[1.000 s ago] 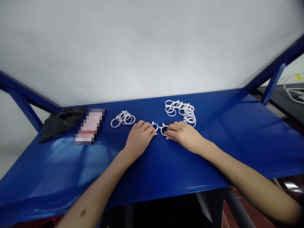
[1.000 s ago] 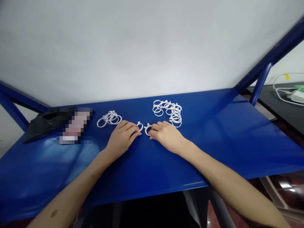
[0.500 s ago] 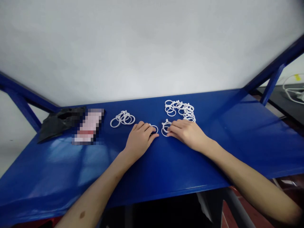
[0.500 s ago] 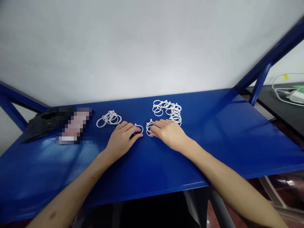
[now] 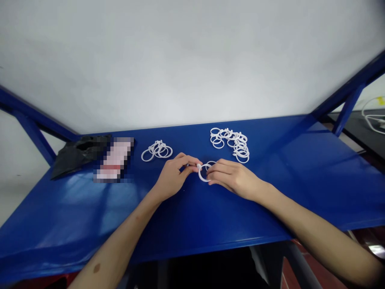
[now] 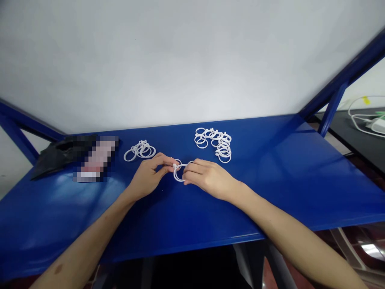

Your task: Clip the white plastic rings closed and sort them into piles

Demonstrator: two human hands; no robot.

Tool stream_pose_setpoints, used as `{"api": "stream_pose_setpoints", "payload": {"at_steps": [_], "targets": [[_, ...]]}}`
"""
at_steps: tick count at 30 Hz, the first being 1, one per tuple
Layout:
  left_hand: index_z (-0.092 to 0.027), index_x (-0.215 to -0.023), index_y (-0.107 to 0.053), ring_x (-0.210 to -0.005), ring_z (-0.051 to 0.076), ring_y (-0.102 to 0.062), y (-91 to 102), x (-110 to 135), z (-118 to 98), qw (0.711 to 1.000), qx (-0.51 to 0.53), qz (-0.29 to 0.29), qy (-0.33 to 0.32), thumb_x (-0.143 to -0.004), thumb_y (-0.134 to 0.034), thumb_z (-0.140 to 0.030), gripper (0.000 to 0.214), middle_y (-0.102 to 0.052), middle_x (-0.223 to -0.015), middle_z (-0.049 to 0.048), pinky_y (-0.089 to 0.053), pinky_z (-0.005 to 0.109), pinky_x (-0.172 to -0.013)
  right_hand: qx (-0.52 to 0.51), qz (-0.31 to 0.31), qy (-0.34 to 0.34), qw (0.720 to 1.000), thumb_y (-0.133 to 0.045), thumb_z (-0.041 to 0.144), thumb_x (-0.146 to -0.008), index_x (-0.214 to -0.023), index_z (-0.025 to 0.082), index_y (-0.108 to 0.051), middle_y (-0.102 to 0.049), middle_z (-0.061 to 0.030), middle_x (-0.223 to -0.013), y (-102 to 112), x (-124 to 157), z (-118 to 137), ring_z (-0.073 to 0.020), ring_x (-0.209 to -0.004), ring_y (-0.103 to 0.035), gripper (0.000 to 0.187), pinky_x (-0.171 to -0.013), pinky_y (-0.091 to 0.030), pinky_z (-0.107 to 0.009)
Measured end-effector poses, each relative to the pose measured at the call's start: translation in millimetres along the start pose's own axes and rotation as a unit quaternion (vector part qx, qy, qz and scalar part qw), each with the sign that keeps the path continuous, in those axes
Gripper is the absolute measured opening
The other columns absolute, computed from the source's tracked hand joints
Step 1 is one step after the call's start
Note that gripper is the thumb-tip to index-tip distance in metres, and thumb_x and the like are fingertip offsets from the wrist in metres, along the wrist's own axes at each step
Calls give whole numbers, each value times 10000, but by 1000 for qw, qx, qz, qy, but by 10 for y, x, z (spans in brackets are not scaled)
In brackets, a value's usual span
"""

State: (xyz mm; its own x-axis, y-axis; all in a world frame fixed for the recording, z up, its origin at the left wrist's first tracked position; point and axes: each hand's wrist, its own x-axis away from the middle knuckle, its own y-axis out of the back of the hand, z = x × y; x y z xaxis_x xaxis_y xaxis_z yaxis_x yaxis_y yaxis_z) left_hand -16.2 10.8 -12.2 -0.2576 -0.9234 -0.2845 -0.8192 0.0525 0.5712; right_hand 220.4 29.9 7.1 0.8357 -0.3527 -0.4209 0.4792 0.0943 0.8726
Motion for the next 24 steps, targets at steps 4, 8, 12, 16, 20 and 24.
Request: {"api": "stream_pose_setpoints", "payload": {"at_steps": [4, 8, 12, 16, 20, 24], "targets": [[-277, -970, -741, -813, 140, -686, -10, -3, 32, 1000, -14, 5, 7, -943, -582, -212, 173, -731, -898, -9, -568, 298, -780, 2, 24, 1, 1000, -471, 175, -1025, -1058, 156, -663, -707, -79, -1023, -19, 28, 12, -175, -955, -642, 195, -857, -541, -333], [-272, -1043, -723, -845, 150, -691, 20, -19, 56, 999, -37, -6, 7, -959, -565, -237, 182, -745, -956, 0, -568, 325, -831, 42, 34, -8, 999, -410, 134, -1035, -1039, 153, -670, -705, -85, -998, -52, 24, 9, -180, -919, -629, 261, -811, -514, -328], [-222, -1124, -679, -931, 184, -674, 133, -44, 85, 985, -148, -87, -15, -967, -554, -230, 201, -747, -1017, 33, -529, 372, -916, 106, 39, -39, 993, -445, 188, -1036, -991, 156, -684, -703, -66, -934, -91, -95, -45, -188, -819, -584, 246, -732, -445, -328], [-193, -1013, -679, -951, 216, -642, 199, -47, 117, 965, -239, -92, -48, -970, -532, -222, 156, -740, -983, 51, -506, 388, -918, 107, 74, -67, 989, -503, 240, -1024, -987, 167, -687, -692, -60, -928, -126, -323, -95, -185, -822, -568, 202, -743, -397, -316], [-193, -979, -672, -946, 232, -619, 159, -39, 120, 958, -273, -69, -61, -977, -511, -223, 164, -737, -967, 54, -488, 416, -934, 85, 126, -86, 985, -587, 223, -982, -941, 177, -680, -687, -46, -911, -194, -473, -107, -180, -810, -571, 112, -739, -374, -306], [-195, -958, -656, -914, 220, -617, 142, -29, 82, 955, -275, -56, -91, -983, -506, -215, 153, -730, -946, 44, -486, 408, -923, 66, 132, -103, 984, -587, 194, -978, -932, 160, -672, -674, -50, -920, -307, -457, -118, -172, -809, -571, 102, -745, -382, -304]]}}
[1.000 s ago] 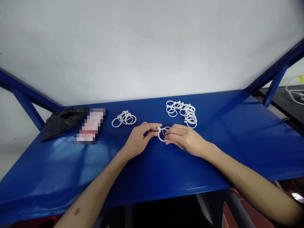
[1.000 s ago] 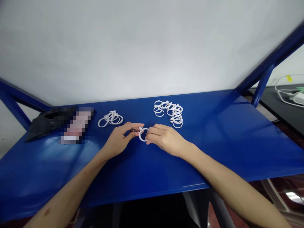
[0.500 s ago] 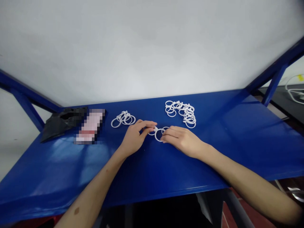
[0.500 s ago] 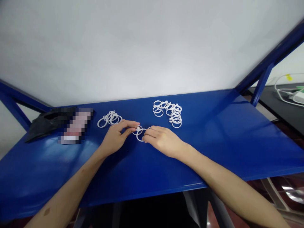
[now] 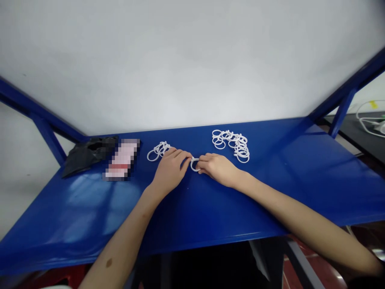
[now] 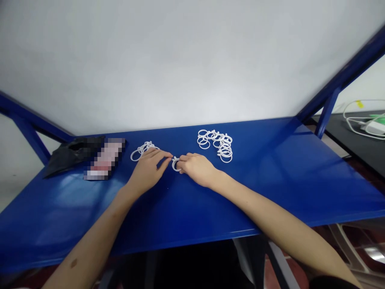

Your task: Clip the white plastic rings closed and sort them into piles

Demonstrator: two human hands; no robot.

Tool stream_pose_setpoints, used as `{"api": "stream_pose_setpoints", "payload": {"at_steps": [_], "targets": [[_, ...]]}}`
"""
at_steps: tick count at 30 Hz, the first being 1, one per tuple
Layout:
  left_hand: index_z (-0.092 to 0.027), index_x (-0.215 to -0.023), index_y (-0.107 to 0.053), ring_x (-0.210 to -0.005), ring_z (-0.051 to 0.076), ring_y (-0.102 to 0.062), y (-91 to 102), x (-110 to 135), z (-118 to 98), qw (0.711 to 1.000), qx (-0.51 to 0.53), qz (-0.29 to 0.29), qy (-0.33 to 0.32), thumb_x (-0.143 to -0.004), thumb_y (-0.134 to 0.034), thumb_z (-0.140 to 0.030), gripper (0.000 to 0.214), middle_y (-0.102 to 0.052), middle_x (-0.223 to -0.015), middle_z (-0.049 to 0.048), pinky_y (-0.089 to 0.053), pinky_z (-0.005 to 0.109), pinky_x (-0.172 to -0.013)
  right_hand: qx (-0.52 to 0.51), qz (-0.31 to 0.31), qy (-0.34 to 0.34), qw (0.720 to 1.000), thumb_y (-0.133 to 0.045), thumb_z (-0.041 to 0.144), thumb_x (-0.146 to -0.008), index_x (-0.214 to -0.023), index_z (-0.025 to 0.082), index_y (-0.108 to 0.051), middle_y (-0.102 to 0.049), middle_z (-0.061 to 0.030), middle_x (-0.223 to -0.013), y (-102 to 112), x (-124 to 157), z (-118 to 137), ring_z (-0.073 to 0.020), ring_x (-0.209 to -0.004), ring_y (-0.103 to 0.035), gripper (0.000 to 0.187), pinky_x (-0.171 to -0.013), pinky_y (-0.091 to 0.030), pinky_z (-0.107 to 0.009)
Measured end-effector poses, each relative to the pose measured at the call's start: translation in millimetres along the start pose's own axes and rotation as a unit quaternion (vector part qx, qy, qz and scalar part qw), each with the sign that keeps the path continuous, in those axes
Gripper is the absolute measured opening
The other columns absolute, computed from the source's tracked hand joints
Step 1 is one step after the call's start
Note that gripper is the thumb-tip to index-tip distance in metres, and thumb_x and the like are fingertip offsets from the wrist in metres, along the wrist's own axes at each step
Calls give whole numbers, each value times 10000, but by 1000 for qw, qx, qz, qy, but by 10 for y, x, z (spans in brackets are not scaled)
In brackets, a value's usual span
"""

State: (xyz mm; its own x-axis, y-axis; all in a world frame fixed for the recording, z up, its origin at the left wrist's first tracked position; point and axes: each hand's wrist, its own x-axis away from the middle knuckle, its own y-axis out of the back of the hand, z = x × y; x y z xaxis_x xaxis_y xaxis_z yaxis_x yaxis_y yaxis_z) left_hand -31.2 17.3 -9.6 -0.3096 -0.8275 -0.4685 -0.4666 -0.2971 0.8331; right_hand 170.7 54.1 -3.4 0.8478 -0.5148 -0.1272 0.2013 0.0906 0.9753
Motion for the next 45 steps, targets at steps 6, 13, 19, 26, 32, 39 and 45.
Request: {"api": "stream_pose_setpoints", "payload": {"at_steps": [6, 13, 19, 26, 32, 39, 45], "targets": [[-197, -1002, -612, -932, 213, -631, 52, 37, -127, 995, 21, 71, -60, -963, -530, -204, 91, -704, -986, 39, -492, 391, -902, 52, -53, 24, 997, -463, 184, -1025, -953, 104, -658, -648, -97, -916, -58, 92, -3, -201, -812, -528, 223, -760, -406, -338], [-204, -890, -553, -801, 172, -650, -125, 93, -187, 991, 36, 114, -58, -1023, -411, -206, 195, -680, -875, 20, -499, 288, -723, 114, -107, 31, 987, -396, 125, -1027, -894, 101, -650, -650, -116, -911, 3, 233, 68, -209, -787, -497, 287, -726, -404, -341], [-201, -849, -592, -915, 162, -684, -95, 82, -105, 990, 13, 59, -127, -1008, -322, -126, 322, -689, -879, 24, -542, 278, -816, 101, -90, 43, 990, -415, 227, -1058, -967, 149, -634, -686, -68, -974, 57, 237, 27, -179, -780, -551, 249, -714, -383, -321], [-203, -843, -579, -1041, 170, -694, -135, 94, -44, 986, -12, 28, -163, -1004, -352, -120, 290, -701, -867, 12, -560, 272, -865, 121, -68, 42, 989, -512, 185, -1017, -946, 168, -636, -692, -30, -898, 87, 228, -23, -173, -747, -562, 144, -672, -345, -321], [-206, -781, -505, -800, 157, -664, -188, 49, -113, 988, -47, 22, -144, -1032, -370, -201, 284, -633, -759, -5, -541, 278, -764, 165, -96, 21, 981, -468, 145, -1016, -878, 147, -640, -687, -53, -852, 45, 196, 59, -177, -716, -554, 220, -634, -306, -336], [-207, -769, -462, -649, 152, -558, -198, 44, -260, 994, -82, -10, -74, -1010, -331, -129, 286, -577, -695, 1, -461, 268, -636, 194, -118, -60, 972, -481, 42, -954, -802, 151, -629, -672, -53, -757, 30, 153, 248, -165, -642, -533, 238, -629, -294, -332], [-202, -863, -507, -761, 156, -616, -212, 73, -261, 999, -27, 9, -31, -1026, -332, -167, 241, -626, -806, 8, -488, 260, -669, 191, -141, -72, 969, -474, 47, -952, -816, 146, -645, -683, -59, -765, -26, 156, 222, -182, -632, -577, 240, -615, -360, -339]]}}
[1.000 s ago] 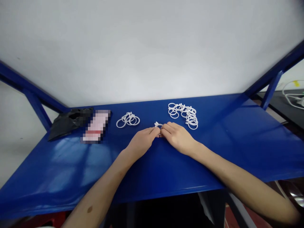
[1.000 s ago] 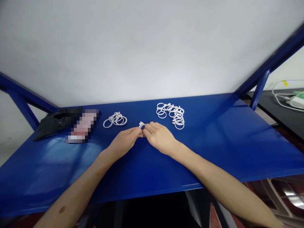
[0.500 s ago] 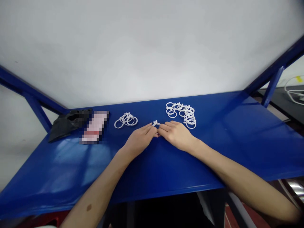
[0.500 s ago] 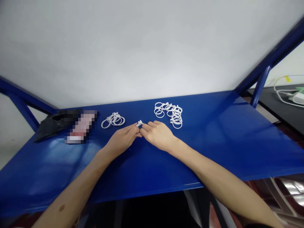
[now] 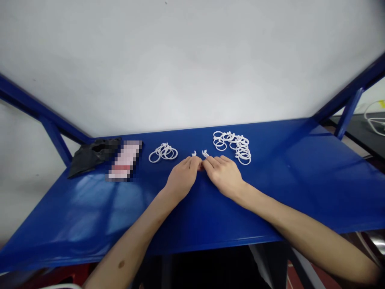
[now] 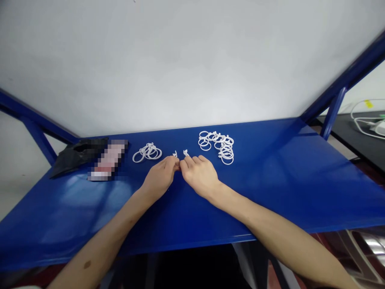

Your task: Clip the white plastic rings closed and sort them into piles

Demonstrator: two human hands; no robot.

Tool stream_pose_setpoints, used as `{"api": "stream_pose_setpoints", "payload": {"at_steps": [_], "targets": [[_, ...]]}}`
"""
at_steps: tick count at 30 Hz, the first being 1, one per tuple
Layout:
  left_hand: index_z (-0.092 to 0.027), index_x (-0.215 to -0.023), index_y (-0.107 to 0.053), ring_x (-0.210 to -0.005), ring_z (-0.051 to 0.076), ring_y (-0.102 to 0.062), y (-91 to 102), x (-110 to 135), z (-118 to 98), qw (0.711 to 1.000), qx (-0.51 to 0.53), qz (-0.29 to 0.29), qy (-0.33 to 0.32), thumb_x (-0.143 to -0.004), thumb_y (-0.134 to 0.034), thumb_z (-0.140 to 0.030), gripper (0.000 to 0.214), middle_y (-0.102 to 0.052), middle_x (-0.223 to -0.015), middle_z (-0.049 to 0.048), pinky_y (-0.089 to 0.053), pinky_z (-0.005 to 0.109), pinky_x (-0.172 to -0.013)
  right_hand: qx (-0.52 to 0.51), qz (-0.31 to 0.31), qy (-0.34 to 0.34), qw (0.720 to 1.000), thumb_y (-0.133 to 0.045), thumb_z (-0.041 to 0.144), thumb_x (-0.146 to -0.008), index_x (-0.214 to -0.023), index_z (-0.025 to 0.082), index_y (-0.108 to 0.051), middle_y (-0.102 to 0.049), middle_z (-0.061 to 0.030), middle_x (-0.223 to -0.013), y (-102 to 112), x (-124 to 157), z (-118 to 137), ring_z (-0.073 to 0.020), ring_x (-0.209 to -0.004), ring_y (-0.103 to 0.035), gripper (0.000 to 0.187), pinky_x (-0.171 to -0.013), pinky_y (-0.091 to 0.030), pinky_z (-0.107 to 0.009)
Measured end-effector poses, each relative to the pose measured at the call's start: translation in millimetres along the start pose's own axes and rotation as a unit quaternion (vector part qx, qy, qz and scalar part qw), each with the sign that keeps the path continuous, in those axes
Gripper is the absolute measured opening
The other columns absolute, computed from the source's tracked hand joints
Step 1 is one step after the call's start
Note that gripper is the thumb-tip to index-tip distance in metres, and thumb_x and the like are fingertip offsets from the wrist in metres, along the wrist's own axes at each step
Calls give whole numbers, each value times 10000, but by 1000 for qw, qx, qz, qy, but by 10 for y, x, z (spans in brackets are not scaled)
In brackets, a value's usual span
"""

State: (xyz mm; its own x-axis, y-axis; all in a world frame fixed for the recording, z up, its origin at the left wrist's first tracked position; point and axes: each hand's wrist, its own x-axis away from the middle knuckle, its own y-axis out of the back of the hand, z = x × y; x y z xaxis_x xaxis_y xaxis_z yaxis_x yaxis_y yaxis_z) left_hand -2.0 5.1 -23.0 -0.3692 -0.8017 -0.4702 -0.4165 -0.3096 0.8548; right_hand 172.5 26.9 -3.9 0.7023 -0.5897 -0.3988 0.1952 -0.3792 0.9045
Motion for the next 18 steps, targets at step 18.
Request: {"api": "stream_pose_setpoints", "payload": {"at_steps": [18], "targets": [[-130, -1095, -705, -1160, 336, -543, 168, 12, 767, 974, -161, 15, 162, -974, -468, -312, 323, -669, -1241, 156, -377, 531, -1092, -188, 91, -119, 971, -682, 538, -866, -1059, 257, -727, -620, -97, -1184, 159, 646, -1503, -284, -1088, -599, 344, -944, -511, -465]]}}
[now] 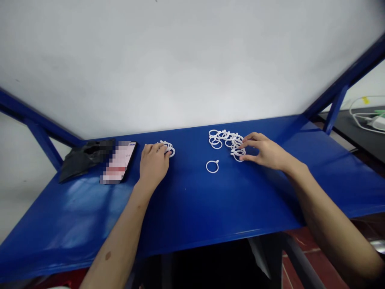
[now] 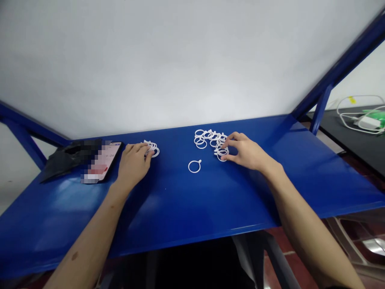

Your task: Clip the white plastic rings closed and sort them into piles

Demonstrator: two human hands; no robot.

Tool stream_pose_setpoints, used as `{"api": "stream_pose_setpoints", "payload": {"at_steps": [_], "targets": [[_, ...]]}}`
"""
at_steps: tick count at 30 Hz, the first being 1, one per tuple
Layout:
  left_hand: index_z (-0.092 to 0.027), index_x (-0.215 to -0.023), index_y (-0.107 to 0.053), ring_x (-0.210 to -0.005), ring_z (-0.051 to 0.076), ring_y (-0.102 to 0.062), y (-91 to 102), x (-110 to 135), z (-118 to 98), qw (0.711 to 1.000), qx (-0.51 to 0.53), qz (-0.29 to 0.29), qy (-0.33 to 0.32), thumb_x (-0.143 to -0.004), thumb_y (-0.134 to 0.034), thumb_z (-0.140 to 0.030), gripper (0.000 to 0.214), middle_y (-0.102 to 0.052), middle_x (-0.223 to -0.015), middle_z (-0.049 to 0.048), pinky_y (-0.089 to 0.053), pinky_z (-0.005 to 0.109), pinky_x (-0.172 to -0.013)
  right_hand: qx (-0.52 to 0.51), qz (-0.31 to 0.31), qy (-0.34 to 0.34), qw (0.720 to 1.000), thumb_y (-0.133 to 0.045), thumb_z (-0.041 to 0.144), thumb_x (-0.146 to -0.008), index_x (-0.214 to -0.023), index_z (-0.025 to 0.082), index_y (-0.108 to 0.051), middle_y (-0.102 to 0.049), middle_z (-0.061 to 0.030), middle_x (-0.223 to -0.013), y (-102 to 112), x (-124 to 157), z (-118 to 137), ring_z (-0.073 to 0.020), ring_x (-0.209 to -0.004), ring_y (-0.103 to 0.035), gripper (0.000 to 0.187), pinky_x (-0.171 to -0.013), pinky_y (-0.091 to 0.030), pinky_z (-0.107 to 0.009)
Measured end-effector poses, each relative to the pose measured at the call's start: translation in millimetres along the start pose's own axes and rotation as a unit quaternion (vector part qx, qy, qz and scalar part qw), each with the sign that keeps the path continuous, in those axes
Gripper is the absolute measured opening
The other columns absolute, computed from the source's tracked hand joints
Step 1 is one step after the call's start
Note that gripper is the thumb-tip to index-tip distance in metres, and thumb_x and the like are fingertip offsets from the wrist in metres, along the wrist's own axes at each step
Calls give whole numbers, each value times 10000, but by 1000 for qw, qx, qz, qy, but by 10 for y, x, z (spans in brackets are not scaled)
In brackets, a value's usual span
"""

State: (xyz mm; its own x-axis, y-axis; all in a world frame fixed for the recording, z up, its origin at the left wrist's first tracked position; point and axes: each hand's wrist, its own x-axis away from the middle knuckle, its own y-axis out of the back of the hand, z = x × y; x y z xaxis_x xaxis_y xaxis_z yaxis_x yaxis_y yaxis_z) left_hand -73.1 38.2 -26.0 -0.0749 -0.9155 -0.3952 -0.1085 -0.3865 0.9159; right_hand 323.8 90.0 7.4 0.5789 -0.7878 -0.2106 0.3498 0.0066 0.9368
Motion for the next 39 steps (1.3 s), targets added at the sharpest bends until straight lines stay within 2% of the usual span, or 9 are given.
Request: {"api": "stream_pose_setpoints", "payload": {"at_steps": [2, 5, 9, 13, 18, 22, 28, 35, 39], "targets": [[-134, -1111, -703, -1176, 336, -542, -1, 8, -25, 1000, -1, -9, -3, -968, -482, -326, 325, -674, -1234, 151, -346, 544, -1124, -8, 11, 4, 1000, -723, 538, -826, -1080, 271, -740, -590, -101, -1194, -47, 52, -101, -294, -1097, -579, 369, -963, -503, -485], [-152, -1093, -701, -1172, 336, -554, 19, 7, -48, 999, 10, -50, -11, -957, -510, -323, 290, -685, -1194, 148, -360, 554, -1114, -17, 17, 6, 1000, -742, 475, -823, -996, 272, -767, -565, -96, -1171, -96, 61, -116, -282, -1074, -569, 268, -948, -508, -482], [-176, -1055, -690, -1141, 320, -574, 62, 4, -92, 993, 45, -104, -38, -957, -533, -294, 220, -698, -1147, 135, -397, 552, -1083, -25, 24, 19, 999, -723, 364, -862, -885, 252, -766, -538, -88, -1128, -117, 32, 37, -252, -1035, -562, 122, -930, -508, -463], [-203, -1042, -681, -1088, 285, -593, 111, 21, -191, 987, 80, -116, -76, -968, -533, -277, 181, -715, -1112, 100, -416, 537, -1070, -42, 31, 19, 998, -682, 304, -895, -880, 223, -746, -514, -89, -1149, -141, 24, 220, -232, -1009, -574, 103, -908, -527, -434], [-206, -989, -681, -1027, 240, -604, 165, 87, -401, 978, 125, -100, -131, -962, -560, -232, 127, -731, -1038, 59, -471, 451, -1018, -71, 45, 30, 996, -658, 290, -915, -913, 187, -709, -496, -107, -1244, -188, 25, 369, -211, -1001, -605, 115, -910, -541, -411], [-197, -1015, -680, -1015, 203, -612, 149, 186, -589, 964, 164, -59, -203, -968, -561, -201, 127, -732, -1021, 39, -468, 412, -1044, -91, 44, 45, 994, -655, 327, -928, -899, 190, -710, -530, -103, -1214, -220, 22, 465, -220, -1025, -604, 151, -913, -534, -416], [-198, -1227, -649, -1157, 234, -552, 30, 287, -751, 943, 164, 19, -290, -978, -535, -172, 274, -675, -1278, 52, -496, 409, -996, -118, -3, 62, 991, -650, 351, -937, -881, 196, -688, -578, -90, -1146, -215, 9, 591, -210, -1032, -612, 169, -901, -527, -383], [-182, -926, -667, -966, 215, -566, 22, 272, -765, 947, 156, 44, -278, -987, -548, -255, 152, -694, -988, 51, -487, 387, -885, -58, -53, 38, 996, -614, 408, -963, -872, 203, -610, -678, -40, -843, -132, 34, 667, -166, -747, -638, 224, -670, -493, -293], [-183, -911, -649, -937, 209, -551, 20, 286, -765, 945, 166, 50, -278, -980, -568, -283, 146, -678, -949, 45, -467, 381, -866, -16, -61, 1, 998, -611, 419, -963, -831, 201, -589, -688, -38, -814, -131, 49, 703, -153, -657, -622, 257, -594, -455, -285]]}}
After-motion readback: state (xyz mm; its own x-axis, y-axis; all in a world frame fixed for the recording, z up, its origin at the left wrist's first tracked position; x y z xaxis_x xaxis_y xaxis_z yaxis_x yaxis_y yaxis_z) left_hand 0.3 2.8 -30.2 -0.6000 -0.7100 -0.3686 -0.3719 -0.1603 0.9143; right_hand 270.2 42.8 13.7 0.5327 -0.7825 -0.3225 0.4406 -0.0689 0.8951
